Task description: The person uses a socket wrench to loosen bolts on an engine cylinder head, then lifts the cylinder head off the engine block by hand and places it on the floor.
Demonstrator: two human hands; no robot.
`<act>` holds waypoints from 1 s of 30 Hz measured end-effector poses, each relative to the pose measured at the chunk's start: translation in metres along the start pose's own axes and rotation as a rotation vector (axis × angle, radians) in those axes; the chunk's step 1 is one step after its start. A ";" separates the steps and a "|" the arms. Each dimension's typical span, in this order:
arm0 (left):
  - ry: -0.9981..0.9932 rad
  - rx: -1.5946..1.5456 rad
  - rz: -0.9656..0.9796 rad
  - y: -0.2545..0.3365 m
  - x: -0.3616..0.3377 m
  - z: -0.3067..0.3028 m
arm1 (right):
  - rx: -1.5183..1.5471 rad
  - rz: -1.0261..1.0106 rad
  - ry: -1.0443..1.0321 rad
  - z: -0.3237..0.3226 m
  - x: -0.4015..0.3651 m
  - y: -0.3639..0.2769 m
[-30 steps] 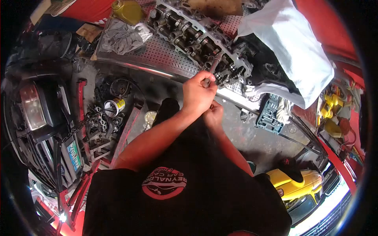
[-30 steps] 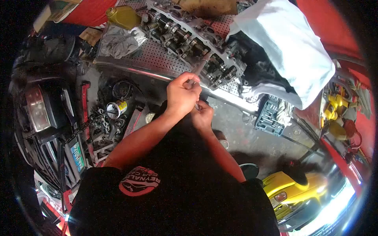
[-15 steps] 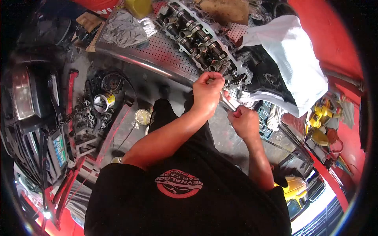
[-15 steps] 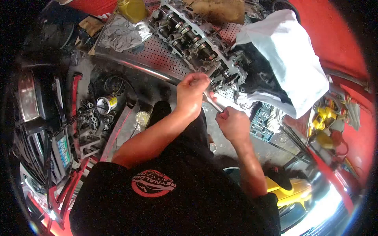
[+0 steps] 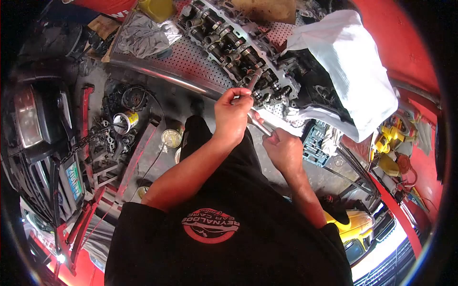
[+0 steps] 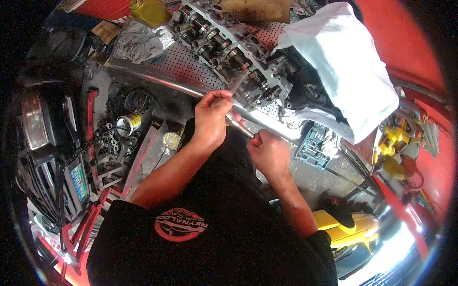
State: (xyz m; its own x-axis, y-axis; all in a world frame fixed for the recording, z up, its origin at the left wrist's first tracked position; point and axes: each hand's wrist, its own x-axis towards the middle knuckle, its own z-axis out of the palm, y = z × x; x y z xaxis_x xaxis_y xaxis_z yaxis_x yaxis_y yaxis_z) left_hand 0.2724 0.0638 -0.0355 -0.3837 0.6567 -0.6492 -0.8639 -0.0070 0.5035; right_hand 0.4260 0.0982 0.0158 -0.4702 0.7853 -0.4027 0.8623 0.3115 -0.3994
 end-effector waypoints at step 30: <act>0.064 0.564 0.161 0.000 0.009 0.005 | 0.542 0.133 -0.179 0.070 0.004 0.037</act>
State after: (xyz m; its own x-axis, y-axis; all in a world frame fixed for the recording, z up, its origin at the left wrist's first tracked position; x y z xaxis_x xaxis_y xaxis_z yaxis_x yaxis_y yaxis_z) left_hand 0.2702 0.0738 -0.0383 -0.5294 0.6336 -0.5641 -0.4933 0.3111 0.8124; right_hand 0.4432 0.0755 -0.0579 -0.4294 0.6814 -0.5928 0.7191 -0.1391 -0.6808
